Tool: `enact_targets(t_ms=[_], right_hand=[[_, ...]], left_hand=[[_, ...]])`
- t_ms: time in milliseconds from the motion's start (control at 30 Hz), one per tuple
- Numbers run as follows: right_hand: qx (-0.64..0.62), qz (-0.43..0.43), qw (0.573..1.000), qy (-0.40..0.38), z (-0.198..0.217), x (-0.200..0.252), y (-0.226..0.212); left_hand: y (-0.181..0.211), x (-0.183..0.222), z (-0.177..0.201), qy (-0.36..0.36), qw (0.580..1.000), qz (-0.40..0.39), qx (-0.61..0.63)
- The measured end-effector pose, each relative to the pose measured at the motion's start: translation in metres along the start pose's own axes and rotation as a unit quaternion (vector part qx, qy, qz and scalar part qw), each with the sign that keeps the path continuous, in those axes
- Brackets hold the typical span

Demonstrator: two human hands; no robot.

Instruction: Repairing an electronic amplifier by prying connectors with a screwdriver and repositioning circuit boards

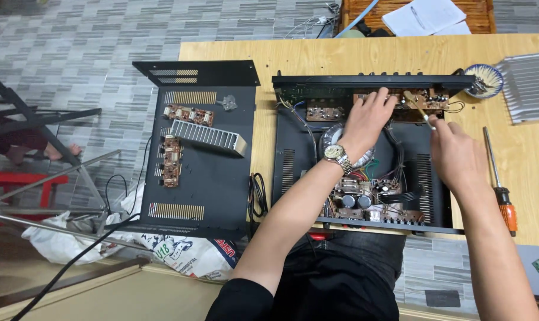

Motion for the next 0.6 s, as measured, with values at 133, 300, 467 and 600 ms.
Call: enact_targets(t_ms=[133,300,467,600], right_hand=[[-0.084,0.010,0.996,-0.040,-0.003,0.004,0.012],[-0.085,-0.131,0.988,0.017,0.001,0.065,0.084],[-0.118,-0.110,0.987,0.012,-0.015,0.084,0.106],[-0.200,0.020,0.968,0.150,0.092,0.061,0.039]], left_hand=[[-0.002,0.001,0.003,0.001,1.000,-0.006,-0.003],[0.007,0.009,0.049,-0.042,0.993,-0.045,0.103],[0.040,0.051,0.208,0.052,0.898,-0.085,0.429],[0.038,0.117,0.303,0.241,0.819,0.009,0.521]])
Point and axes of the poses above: each hand's wrist, its own x-axis away from the middle knuckle, its own z-axis out of the back of the hand, y = z × x, the point moved 3 cm from there along -x, towards the middle knuckle, and after that the axes turned 2 degrees about -y, right-handed, at the moved point
